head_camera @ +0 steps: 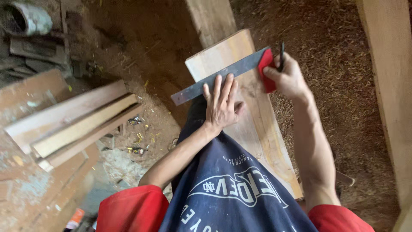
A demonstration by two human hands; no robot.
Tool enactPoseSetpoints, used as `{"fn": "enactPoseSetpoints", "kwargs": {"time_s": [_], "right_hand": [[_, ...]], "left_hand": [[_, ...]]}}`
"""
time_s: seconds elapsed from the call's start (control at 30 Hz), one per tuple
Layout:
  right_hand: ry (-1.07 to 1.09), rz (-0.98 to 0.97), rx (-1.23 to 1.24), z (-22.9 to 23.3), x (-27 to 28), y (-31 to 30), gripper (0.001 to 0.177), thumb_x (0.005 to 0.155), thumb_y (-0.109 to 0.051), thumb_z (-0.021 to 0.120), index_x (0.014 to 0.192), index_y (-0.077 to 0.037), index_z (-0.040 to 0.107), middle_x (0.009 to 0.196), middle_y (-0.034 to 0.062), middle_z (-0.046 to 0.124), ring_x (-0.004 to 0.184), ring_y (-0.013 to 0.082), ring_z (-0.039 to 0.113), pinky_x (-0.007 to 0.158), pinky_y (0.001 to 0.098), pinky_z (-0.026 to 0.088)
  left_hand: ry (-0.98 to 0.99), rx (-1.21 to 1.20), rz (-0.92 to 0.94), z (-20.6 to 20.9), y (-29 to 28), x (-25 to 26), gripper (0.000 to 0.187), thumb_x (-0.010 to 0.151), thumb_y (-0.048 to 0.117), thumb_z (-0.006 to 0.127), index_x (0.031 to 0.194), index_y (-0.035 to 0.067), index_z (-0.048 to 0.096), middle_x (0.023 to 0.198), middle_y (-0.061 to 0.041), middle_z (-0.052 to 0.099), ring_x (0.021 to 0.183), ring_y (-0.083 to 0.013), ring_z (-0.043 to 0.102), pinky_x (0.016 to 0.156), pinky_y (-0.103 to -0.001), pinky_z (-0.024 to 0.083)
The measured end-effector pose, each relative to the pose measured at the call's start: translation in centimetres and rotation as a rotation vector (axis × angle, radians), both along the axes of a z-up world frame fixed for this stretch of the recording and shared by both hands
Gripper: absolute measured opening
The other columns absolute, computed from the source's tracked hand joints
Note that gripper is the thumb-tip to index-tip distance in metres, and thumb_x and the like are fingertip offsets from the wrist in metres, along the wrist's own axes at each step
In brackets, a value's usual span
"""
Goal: The person marks a wooden plank with a pencil, using a try square to draw straight lines and a ruler to measure and mark intervals. The person repeatedly repositions the tools to create a grid of lines on the wood surface.
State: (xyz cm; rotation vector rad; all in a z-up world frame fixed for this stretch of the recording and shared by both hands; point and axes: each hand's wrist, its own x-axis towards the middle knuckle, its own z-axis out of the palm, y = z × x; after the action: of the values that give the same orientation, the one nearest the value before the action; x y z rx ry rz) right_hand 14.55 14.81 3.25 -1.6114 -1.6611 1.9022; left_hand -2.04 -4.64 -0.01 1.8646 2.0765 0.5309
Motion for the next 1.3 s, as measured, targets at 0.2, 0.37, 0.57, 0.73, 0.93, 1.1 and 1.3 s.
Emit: {"fn": "enactPoseSetpoints", "kwargs": {"time_s": [0.2, 0.37, 0.57, 0.73, 0.93, 1.1, 1.3], "right_hand": [[-0.043, -0.162, -0.054, -2.1, -0.5, -0.6, 0.038, 0.091, -0.006, 0.076, 0.081, -0.013, 0.04, 0.077, -0.004, 0.049, 0.071, 0.0078, 0.047, 0.06, 0.0277, 0.046], [0.0, -0.088, -0.123, -1.5, -1.5, 1.1, 0.03, 0.094, -0.007, 0.073, 0.078, -0.018, 0.05, 0.071, -0.0044, 0.053, 0.067, 0.0061, 0.049, 0.058, 0.0259, 0.048], [0.03, -0.026, -0.101, -2.7, -1.4, 1.7, 0.046, 0.094, -0.009, 0.075, 0.07, -0.011, 0.036, 0.063, -0.0019, 0.053, 0.058, 0.0071, 0.048, 0.047, 0.0278, 0.043], [0.021, -0.027, -0.08, -3.0, -2.2, 2.0, 0.046, 0.096, -0.011, 0.076, 0.07, -0.009, 0.038, 0.064, -0.0006, 0.051, 0.061, 0.0066, 0.045, 0.048, 0.0278, 0.041], [0.035, 0.005, -0.04, -2.3, -2.6, 2.8, 0.032, 0.093, -0.009, 0.076, 0.079, -0.024, 0.051, 0.064, -0.0033, 0.049, 0.062, 0.004, 0.046, 0.051, 0.0244, 0.044], [0.105, -0.081, -0.083, -2.7, -2.5, 2.3, 0.052, 0.096, -0.006, 0.076, 0.068, -0.01, 0.032, 0.065, -0.0037, 0.044, 0.064, 0.0038, 0.037, 0.047, 0.0255, 0.034], [0.132, -0.126, -0.103, -3.1, -2.5, 2.0, 0.052, 0.096, -0.005, 0.076, 0.068, -0.011, 0.033, 0.066, -0.0061, 0.045, 0.065, 0.0026, 0.037, 0.049, 0.0244, 0.034]], "left_hand": [[-0.014, 0.0, -0.147, -1.0, 4.4, 1.8, 0.071, 0.105, 0.043, 0.057, 0.159, 0.001, 0.039, 0.168, -0.017, 0.032, 0.158, -0.041, 0.028, 0.13, -0.064, 0.015], [-0.008, -0.046, -0.118, -0.7, 7.5, 2.1, 0.073, 0.104, 0.043, 0.055, 0.159, -0.002, 0.036, 0.168, -0.021, 0.03, 0.159, -0.0427, 0.026, 0.13, -0.064, 0.015], [0.021, -0.171, -0.099, -0.3, 7.4, 1.6, 0.087, 0.101, 0.054, 0.056, 0.161, -0.003, 0.029, 0.168, -0.026, 0.024, 0.159, -0.0452, 0.018, 0.129, -0.065, 0.005], [0.011, -0.168, -0.065, 0.1, 7.9, 1.7, 0.101, 0.097, 0.069, 0.06, 0.164, 0.003, 0.023, 0.169, -0.028, 0.016, 0.159, -0.0469, 0.011, 0.127, -0.069, 0.004], [0.034, -0.238, 0.024, -0.2, 8.2, 2.2, 0.106, 0.091, 0.073, 0.064, 0.165, 0.008, 0.023, 0.17, -0.029, 0.016, 0.159, -0.05, 0.011, 0.126, -0.072, 0.007], [0.066, -0.241, 0.024, -0.1, 8.3, 2.4, 0.102, 0.094, 0.071, 0.064, 0.164, 0.007, 0.025, 0.169, -0.029, 0.018, 0.159, -0.0507, 0.013, 0.125, -0.073, 0.009], [0.048, -0.24, 0.029, 0.0, 8.4, 2.4, 0.099, 0.094, 0.069, 0.063, 0.163, 0.007, 0.027, 0.169, -0.029, 0.019, 0.158, -0.0511, 0.015, 0.124, -0.074, 0.011]]}}
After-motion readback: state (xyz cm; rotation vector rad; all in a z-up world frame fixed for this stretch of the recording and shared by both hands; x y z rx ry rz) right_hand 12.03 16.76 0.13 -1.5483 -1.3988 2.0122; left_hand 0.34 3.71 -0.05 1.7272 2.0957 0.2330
